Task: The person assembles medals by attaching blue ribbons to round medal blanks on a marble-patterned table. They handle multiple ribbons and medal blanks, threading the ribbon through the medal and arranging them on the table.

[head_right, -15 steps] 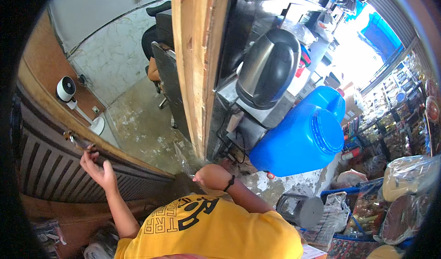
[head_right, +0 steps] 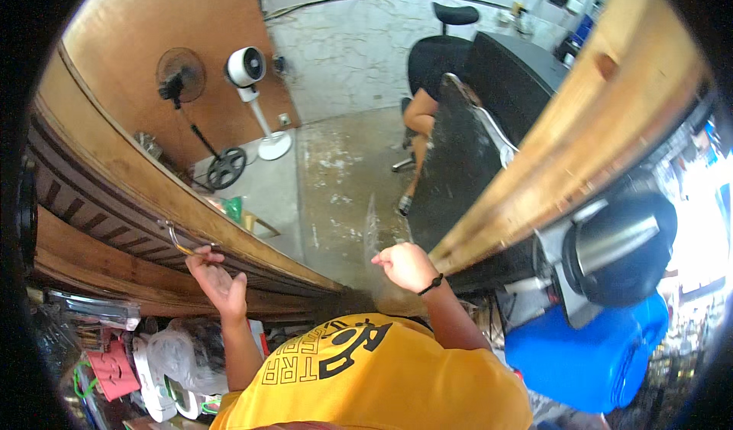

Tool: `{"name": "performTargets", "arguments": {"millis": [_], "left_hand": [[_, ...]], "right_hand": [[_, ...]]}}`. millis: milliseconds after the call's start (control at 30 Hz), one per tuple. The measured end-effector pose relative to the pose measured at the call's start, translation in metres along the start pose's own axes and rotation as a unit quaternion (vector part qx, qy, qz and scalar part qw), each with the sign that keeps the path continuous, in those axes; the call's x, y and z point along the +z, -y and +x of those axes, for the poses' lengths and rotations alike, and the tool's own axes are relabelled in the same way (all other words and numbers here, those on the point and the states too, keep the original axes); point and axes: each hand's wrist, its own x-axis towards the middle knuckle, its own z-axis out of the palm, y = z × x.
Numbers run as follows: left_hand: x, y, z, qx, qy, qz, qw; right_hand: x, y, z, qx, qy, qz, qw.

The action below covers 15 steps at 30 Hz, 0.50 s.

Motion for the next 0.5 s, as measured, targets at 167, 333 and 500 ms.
{"name": "performTargets", "arguments": {"millis": [167, 333, 500], "left_hand": [[-0.005, 0.009, -0.012, -0.036, -0.090, 0.007, 0.995], [0.001, -0.001, -0.033, -0.076, -0.239, -0.082, 0.965], [0.063, -0.021, -0.014, -0.013, -0.479, -0.218, 0.850]], "right_hand": [[-0.013, -0.008, 0.128, -0.011, 0.000, -0.028, 1.000], [-0.016, -0.006, 0.294, -0.051, 0.057, 0.029, 0.997], [-0.021, 0.000, 0.451, -0.191, 0.135, 0.013, 0.972]]}}
